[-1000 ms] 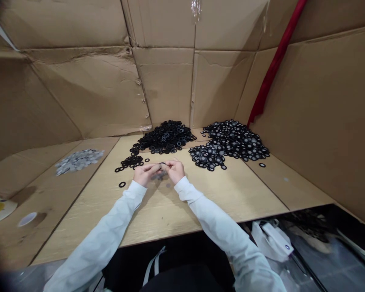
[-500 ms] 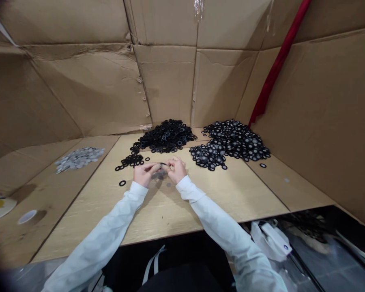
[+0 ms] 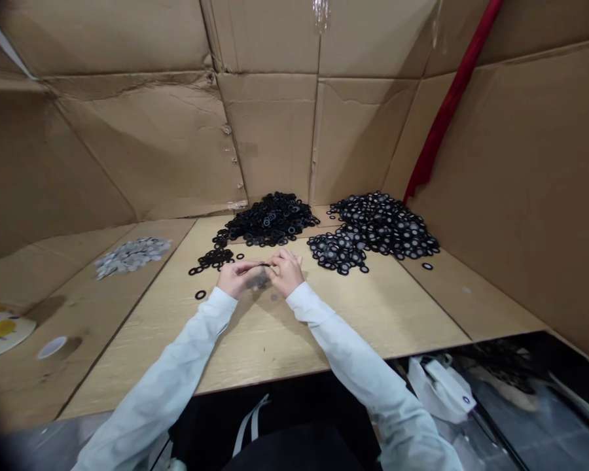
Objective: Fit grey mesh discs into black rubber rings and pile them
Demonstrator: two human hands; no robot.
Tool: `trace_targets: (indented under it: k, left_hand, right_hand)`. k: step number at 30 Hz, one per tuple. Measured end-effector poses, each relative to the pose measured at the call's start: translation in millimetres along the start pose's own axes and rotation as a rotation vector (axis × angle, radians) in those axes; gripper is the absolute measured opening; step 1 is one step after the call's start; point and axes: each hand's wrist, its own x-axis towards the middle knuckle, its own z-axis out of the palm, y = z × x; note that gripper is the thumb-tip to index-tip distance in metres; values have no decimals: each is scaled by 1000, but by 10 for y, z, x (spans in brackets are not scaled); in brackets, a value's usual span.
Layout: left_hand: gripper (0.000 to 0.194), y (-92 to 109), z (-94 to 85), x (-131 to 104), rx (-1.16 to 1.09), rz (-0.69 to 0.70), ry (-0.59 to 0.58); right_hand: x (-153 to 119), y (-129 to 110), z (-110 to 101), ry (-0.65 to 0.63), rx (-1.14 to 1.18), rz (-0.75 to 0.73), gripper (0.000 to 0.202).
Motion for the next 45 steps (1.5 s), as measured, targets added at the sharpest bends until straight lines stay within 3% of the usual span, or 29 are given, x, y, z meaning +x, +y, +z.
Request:
trace_targets:
  k: [6, 9, 12, 16, 22, 28, 33, 37, 40, 45]
  left_hand:
    - [26, -12, 61, -15, -387, -184, 109]
    - [25, -13, 79, -34, -461, -212, 102]
    - [25, -13, 97, -51, -499, -229, 37]
    - [28, -31, 106, -54, -468, -209, 7]
    - [25, -82, 114, -66, -265, -139, 146]
    - [22, -78, 157, -88, -115, -44, 272]
    - [22, -24, 122, -106, -51, 1, 193]
    - [22, -16, 115, -126, -30, 24, 149]
    - [23, -14, 129, -117, -92, -6, 150]
    - [32, -50, 126, -72, -321, -134, 138]
  right_hand:
    - [33, 65, 53, -128, 554, 130, 16]
    - [42, 79, 90, -113, 671, 242, 18]
    - [47, 91, 115, -44, 638, 296, 16]
    - [41, 114, 144, -10, 514, 228, 14]
    - [-22, 38, 154, 29, 231, 119, 13]
    - [-55, -18, 120, 50, -44, 115, 12]
    - [-65, -34, 112, 3, -92, 66, 12]
    - [-93, -34, 109, 59, -184, -3, 11]
    - [-83, -13, 98, 66, -113, -16, 11]
    - [-24, 53, 104, -1, 234, 4, 12]
